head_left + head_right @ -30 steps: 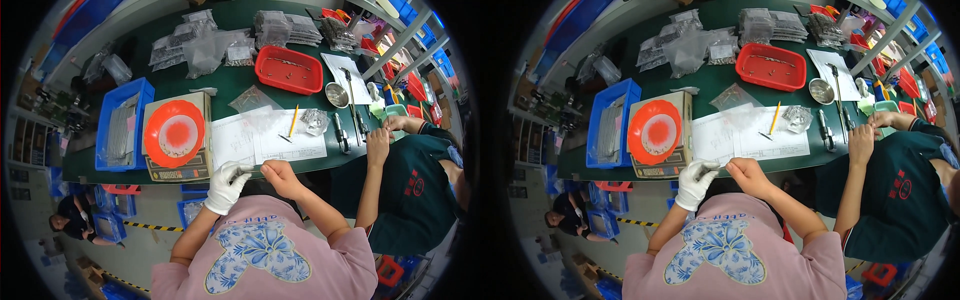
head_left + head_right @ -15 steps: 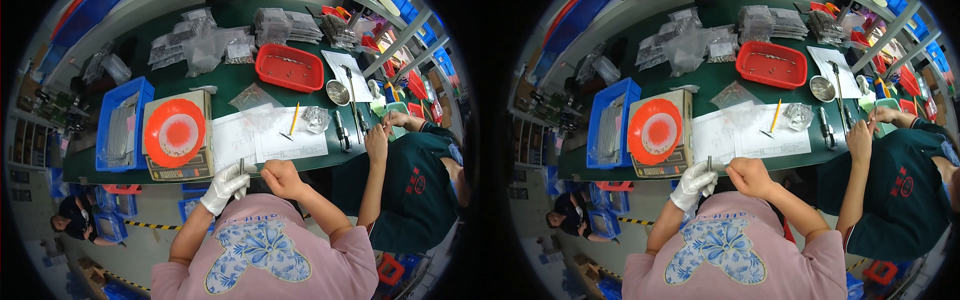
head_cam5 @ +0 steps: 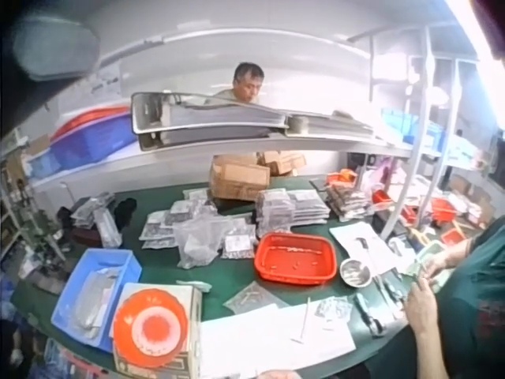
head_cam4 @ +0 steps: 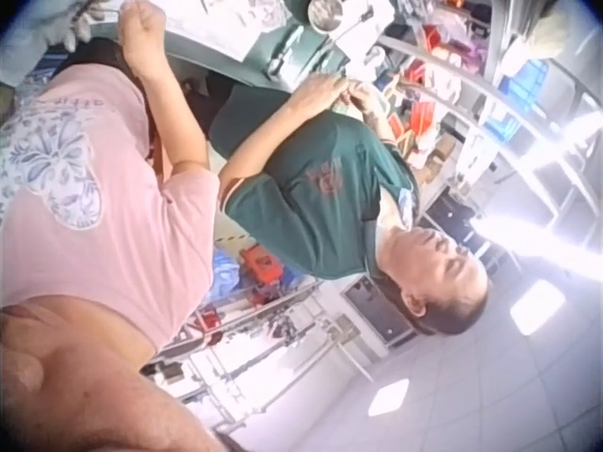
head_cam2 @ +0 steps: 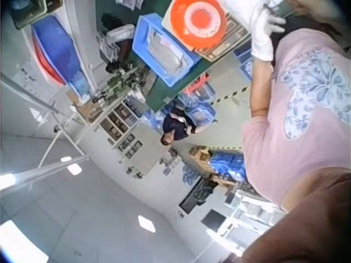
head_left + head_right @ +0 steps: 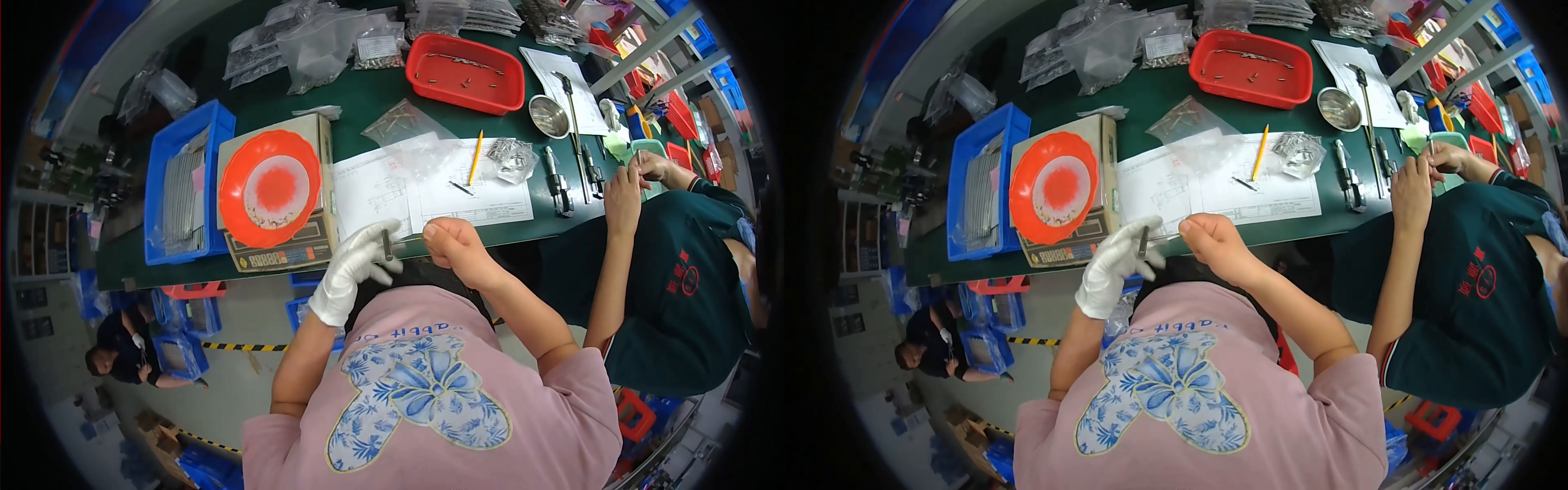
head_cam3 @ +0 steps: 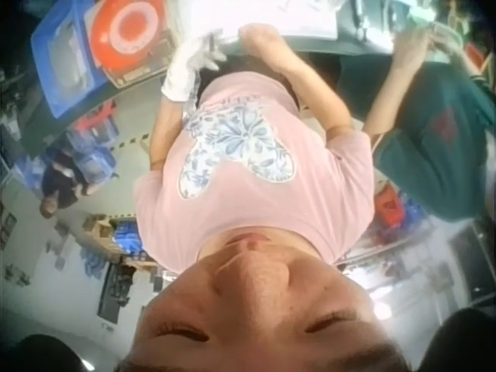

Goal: Using tweezers to inspect and assemble small electronic components at a workshop station.

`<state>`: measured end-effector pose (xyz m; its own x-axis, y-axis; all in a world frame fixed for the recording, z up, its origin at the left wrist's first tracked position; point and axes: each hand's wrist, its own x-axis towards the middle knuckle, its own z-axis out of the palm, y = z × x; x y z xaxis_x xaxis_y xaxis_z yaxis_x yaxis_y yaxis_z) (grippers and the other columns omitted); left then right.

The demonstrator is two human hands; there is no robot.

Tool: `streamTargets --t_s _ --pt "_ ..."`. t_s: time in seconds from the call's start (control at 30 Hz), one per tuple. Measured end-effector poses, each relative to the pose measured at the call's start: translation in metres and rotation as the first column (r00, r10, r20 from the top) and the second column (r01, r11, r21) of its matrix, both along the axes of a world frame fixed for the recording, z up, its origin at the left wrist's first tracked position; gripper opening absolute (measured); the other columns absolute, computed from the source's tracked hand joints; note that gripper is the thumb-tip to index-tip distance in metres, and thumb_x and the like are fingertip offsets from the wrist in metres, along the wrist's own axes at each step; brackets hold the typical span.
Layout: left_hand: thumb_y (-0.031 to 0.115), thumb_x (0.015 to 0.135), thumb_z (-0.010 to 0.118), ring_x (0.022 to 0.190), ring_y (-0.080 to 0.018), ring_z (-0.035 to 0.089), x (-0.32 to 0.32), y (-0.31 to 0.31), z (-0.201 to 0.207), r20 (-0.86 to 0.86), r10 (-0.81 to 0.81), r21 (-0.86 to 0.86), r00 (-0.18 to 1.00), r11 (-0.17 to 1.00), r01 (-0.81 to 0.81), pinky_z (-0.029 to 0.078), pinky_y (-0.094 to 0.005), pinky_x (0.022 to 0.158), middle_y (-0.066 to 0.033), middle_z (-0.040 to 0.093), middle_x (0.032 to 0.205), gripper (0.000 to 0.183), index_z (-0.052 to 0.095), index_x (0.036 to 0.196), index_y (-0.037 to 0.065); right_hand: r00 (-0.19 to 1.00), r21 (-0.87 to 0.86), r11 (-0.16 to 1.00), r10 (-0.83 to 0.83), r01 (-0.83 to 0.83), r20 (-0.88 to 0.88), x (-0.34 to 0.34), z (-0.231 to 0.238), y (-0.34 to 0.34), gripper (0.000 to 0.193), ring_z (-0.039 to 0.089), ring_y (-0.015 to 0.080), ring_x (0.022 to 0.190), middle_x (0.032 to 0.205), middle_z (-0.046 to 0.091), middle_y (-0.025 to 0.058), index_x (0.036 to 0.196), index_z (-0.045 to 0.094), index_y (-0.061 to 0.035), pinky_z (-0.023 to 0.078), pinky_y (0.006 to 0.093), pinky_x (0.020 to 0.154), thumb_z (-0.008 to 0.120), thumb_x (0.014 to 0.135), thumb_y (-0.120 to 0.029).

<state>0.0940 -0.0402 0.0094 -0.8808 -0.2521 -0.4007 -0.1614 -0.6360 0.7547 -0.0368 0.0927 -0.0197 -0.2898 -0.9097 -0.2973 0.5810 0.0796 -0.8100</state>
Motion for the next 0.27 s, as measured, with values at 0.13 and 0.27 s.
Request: streamTargets --t_s 0.13,0.27 --pt "0.021 0.082 0.048 0.058 -0.0088 0.051 0.001 0.000 -0.007 0.094 -0.139 -0.006 0.986 0.990 0.140 0.040 -0.0169 0.048 -0.0046 0.053 0.077 0.034 0.048 0.109 0.000 0.936 0.003 1.000 -0.023 0.025 -0.350 0.002 0.005 0.000 0.030 0.026 0.0026 0.046 0.051 0.033 -0.0078 0.058 0.042 -0.0071 0.021 0.0202 0.040 0.043 0.086 -0.020" --pt "0.029 0.083 0.049 0.056 -0.0099 0.052 -0.003 0.008 -0.009 0.105 -0.093 -0.424 0.990 0.897 0.129 0.042 -0.0168 0.048 -0.0053 0.053 0.075 0.037 0.048 0.109 0.003 0.972 0.066 0.998 0.025 -0.010 -0.235 -0.001 -0.004 0.003 0.028 0.029 0.0035 0.049 0.051 0.035 -0.0065 0.062 0.047 -0.0048 0.025 0.0208 0.042 0.045 0.085 -0.021"
